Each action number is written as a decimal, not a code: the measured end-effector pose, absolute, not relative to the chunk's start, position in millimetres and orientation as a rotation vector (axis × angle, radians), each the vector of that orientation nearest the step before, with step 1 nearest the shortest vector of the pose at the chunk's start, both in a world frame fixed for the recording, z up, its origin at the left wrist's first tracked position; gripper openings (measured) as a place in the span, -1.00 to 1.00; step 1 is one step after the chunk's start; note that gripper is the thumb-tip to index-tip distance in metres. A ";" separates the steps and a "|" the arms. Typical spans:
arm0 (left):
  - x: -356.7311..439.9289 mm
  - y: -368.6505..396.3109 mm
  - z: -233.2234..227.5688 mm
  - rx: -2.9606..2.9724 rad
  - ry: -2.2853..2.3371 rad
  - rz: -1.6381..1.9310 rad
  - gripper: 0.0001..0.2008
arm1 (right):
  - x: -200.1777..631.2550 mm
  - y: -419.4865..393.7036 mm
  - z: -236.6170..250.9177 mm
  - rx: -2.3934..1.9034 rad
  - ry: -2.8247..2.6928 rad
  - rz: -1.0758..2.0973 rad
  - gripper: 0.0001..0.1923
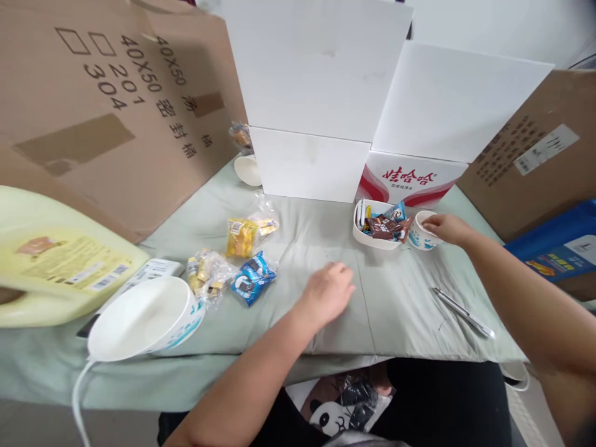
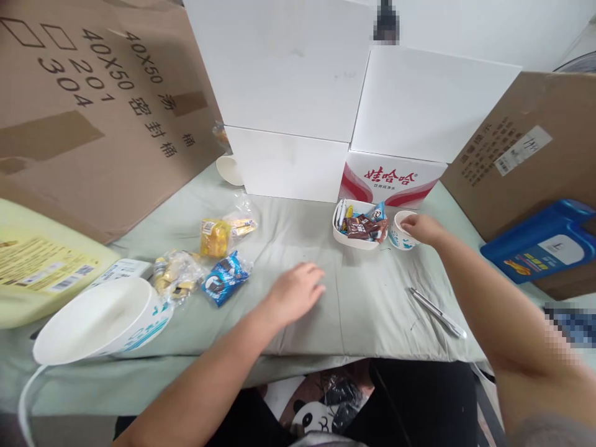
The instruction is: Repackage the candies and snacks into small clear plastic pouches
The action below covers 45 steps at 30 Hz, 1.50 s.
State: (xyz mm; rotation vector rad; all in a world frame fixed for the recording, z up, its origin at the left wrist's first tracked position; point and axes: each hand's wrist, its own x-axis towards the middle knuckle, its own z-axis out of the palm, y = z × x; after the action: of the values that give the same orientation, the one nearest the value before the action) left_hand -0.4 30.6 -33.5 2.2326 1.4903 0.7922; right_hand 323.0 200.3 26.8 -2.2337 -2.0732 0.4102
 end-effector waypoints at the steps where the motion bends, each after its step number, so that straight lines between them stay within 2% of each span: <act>1: -18.2 32.5 -22.9 2.239 1.655 0.806 -0.88 | 325.8 188.9 29.8 -2.198 -2.010 0.318 -0.75; 5: -95.9 43.4 -1.3 2.108 2.282 0.212 -0.67 | 336.2 122.0 22.9 -1.974 -1.953 0.158 -0.75; 7: -119.3 52.2 -6.5 1.978 2.292 0.004 -0.60 | 340.5 86.0 6.0 -1.899 -2.019 0.173 -0.76; 11: -115.3 62.9 -17.0 1.946 2.191 -0.178 -0.61 | 349.6 28.5 -38.3 -1.868 -2.148 0.099 -0.72; 15: -82.0 61.3 -14.9 1.955 2.061 -0.136 -0.70 | 352.9 -3.8 -73.7 -1.832 -2.158 -0.140 -0.69; 17: -66.1 58.3 -14.7 1.983 1.997 0.025 -0.76 | 351.7 -10.1 -84.7 -1.793 -2.124 -0.281 -0.68; 20: -43.3 51.0 -17.2 1.972 1.799 0.679 -0.82 | 348.7 -12.1 -93.3 -1.736 -2.078 -0.391 -0.69; 22: -28.2 45.8 -21.5 1.828 1.596 1.121 -0.78 | 347.4 -12.0 -95.5 -1.725 -2.061 -0.415 -0.70; 24: -14.7 42.2 -28.4 1.752 1.448 1.309 -0.75 | 347.7 -12.2 -96.7 -1.733 -2.054 -0.419 -0.71; 26: -5.1 40.3 -36.3 1.857 1.349 1.224 -0.76 | 350.1 -12.2 -97.9 -1.738 -2.052 -0.417 -0.71; 30: 1.3 37.3 -44.4 2.118 1.238 0.712 -0.67 | 353.6 -7.1 -96.4 -1.680 -2.069 -0.352 -0.74; 32: 0.8 35.6 -42.7 2.127 1.247 0.580 -0.67 | 346.3 -2.2 -89.1 -1.604 -2.086 -0.261 -0.77; 39: 4.2 34.5 -40.0 2.142 1.279 0.553 -0.81 | 252.3 6.9 -41.4 -1.095 -2.276 0.014 -0.70; 42: 5.5 34.5 -42.3 2.180 1.270 0.558 -0.85 | 221.2 11.1 -36.8 -1.017 -2.415 0.024 -0.67; 45: 4.5 33.8 -43.2 2.210 1.285 0.587 -0.92 | 223.7 18.0 -44.0 -1.053 -2.487 0.001 -0.68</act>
State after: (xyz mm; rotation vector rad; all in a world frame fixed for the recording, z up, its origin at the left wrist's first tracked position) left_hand 4.5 33.8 -43.2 2.2095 1.2850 0.5868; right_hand 223.7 18.0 -44.0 -1.0532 -2.4871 0.0013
